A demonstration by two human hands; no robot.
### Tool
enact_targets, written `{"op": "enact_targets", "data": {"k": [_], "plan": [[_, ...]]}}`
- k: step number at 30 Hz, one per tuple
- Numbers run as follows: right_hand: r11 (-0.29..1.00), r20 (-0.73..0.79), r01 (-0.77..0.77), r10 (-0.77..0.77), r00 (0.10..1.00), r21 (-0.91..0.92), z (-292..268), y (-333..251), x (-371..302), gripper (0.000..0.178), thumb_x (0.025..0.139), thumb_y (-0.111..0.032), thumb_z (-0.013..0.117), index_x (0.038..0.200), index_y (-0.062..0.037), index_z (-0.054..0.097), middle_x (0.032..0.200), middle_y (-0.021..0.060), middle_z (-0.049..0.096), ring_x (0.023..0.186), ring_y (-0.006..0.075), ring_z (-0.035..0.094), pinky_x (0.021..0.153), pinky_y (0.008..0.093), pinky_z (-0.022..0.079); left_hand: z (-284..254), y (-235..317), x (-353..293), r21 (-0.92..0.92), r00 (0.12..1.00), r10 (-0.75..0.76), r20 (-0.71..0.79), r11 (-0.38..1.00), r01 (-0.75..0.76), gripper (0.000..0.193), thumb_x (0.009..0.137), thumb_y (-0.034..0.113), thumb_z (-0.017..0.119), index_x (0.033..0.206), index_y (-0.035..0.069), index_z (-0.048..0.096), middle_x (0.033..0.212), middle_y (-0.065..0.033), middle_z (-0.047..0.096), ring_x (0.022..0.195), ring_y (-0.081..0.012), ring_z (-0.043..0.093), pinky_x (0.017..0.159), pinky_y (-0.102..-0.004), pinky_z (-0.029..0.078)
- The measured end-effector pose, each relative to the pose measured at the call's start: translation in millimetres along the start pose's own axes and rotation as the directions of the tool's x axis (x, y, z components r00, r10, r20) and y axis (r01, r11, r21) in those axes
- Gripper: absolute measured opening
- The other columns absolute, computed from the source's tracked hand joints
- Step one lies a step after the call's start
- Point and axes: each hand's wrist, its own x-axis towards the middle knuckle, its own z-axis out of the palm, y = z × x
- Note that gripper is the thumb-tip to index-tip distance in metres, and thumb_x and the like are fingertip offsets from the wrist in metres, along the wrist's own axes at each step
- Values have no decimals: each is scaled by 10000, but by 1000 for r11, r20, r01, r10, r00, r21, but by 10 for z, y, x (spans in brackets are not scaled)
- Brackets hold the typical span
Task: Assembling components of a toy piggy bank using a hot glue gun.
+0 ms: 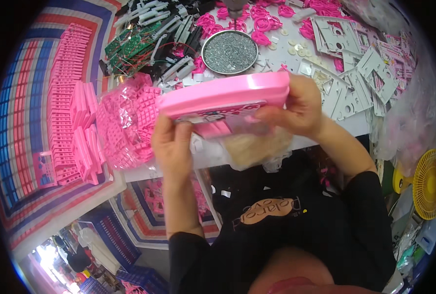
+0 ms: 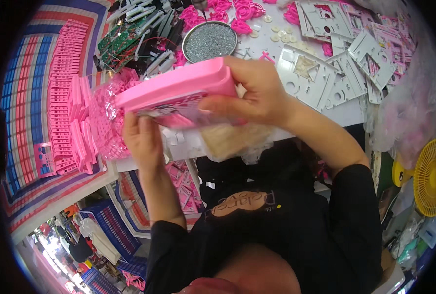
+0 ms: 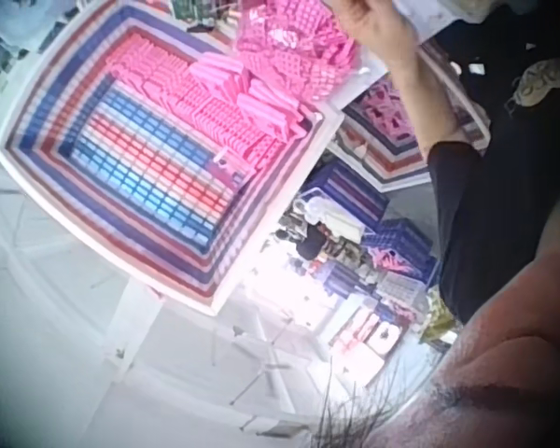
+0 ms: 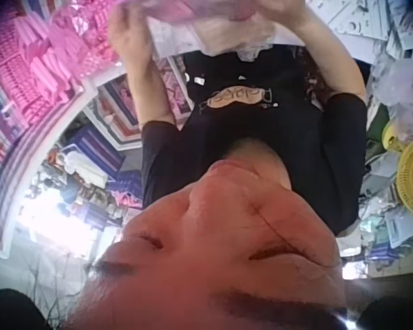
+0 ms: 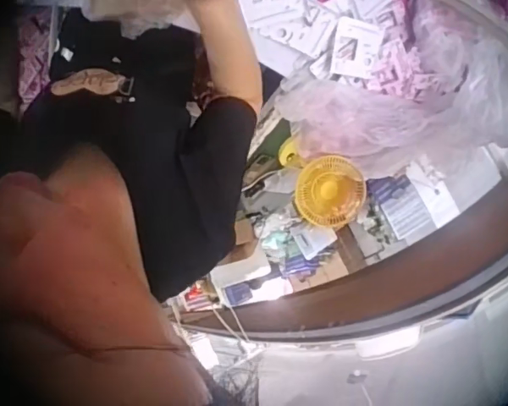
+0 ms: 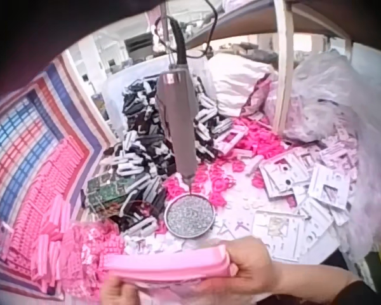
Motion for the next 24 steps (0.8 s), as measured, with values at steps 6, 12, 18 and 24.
{"op": "enact_targets", "data": {"k": [6, 12, 18, 24], "plan": [[737, 364, 472, -321, 874, -484, -431, 291, -159, 330, 842, -238, 800, 1106, -58, 717, 1158, 141, 733, 1093, 357, 687, 971, 457, 547, -214, -99, 121, 452, 726, 386, 569, 590, -669, 265, 776, 131, 740, 1023, 40, 706, 1075, -128, 733, 1018, -319, 702, 870, -425, 532], [753, 474, 385, -111, 874, -534, -426, 442, -780, 371, 823, -220, 761, 1136, -32, 690, 1350, 147, 641, 1262, 371, 606, 1000, 491, 529, -127, -473, -343, 519, 743, 86, 664, 662, -541, 483, 696, 109, 780, 1172, 113, 697, 1335, -117, 647, 1255, -380, 583, 1004, -503, 488], [785, 505, 341, -40, 862, -518, -418, 500, -702, 566, 774, -340, 826, 1225, -39, 665, 1434, 174, 586, 1364, 375, 535, 1084, 500, 466, -107, -390, -212, 559, 730, 35, 683, 618, -553, 616, 611, 191, 834, 1205, 125, 682, 1352, -115, 615, 1256, -378, 553, 1020, -515, 461], [683, 543, 335, 107, 833, -649, -372, 279, -719, 562, 822, -336, 779, 1277, -40, 636, 1487, 163, 538, 1416, 336, 476, 1101, 475, 436, 15, -106, -255, 658, 704, -199, 682, 588, -471, 690, 726, 408, 833, 1331, 148, 630, 1480, -122, 533, 1416, -374, 442, 1151, -625, 276]]}}
